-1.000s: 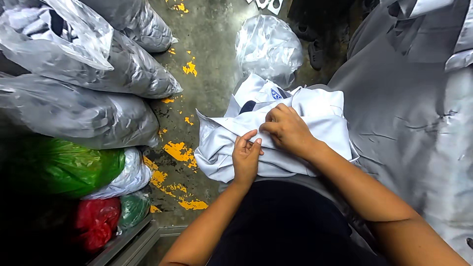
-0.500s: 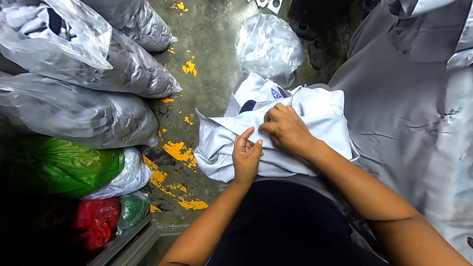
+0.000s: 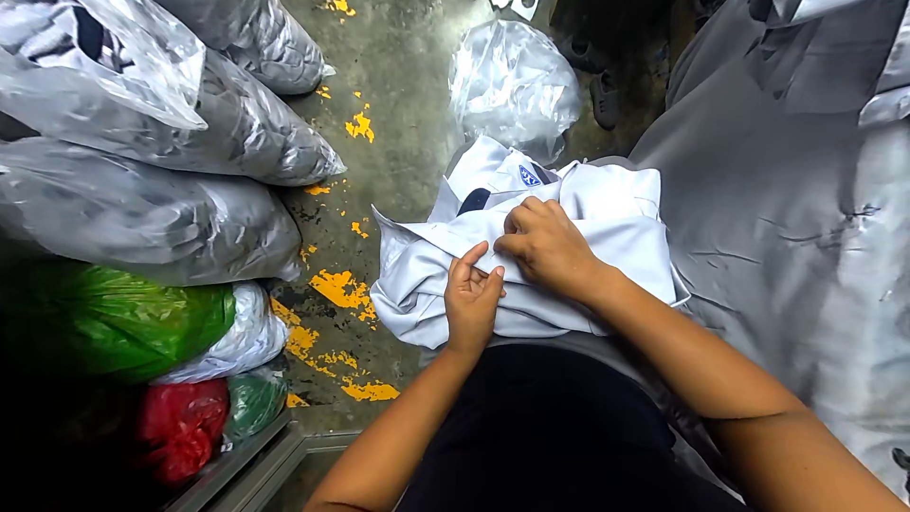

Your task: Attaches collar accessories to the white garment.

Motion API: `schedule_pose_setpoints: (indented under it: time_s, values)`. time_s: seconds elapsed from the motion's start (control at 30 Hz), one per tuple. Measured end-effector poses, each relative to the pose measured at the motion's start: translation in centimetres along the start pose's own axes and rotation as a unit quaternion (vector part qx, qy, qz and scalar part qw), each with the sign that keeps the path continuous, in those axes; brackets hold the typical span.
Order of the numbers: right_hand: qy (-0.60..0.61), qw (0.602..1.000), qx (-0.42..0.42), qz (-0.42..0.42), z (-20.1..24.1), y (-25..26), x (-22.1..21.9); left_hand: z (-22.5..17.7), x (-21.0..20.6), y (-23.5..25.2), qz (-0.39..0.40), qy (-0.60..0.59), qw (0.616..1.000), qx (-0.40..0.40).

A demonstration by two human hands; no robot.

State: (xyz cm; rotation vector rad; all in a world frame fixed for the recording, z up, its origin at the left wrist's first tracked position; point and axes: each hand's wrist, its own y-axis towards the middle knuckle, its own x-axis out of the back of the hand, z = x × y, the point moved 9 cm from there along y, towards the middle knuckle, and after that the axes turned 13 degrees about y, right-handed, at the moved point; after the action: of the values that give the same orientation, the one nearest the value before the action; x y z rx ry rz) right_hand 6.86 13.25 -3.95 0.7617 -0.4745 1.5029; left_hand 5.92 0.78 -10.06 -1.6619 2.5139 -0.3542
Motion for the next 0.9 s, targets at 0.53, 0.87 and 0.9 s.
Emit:
schedule_pose_setpoints:
  time_s: [0.53,0.87,0.9]
  values:
    - [-0.035,0.999,0.006,0.001,0.55,0.18,-0.16,0.07,0.01,0.15,0.004,-0.001,1.000,-0.003]
    - [-0.040,0.999,0.001,0.004,0.57,0.36,-0.33,0.06,0.04,0.25,0.008,0.008,1.000,-0.006]
    - [-0.042,0.999,0.001,0.004,0.65,0.38,-0.34,0.06,0.05,0.26,0.008,0.008,1.000,-0.007]
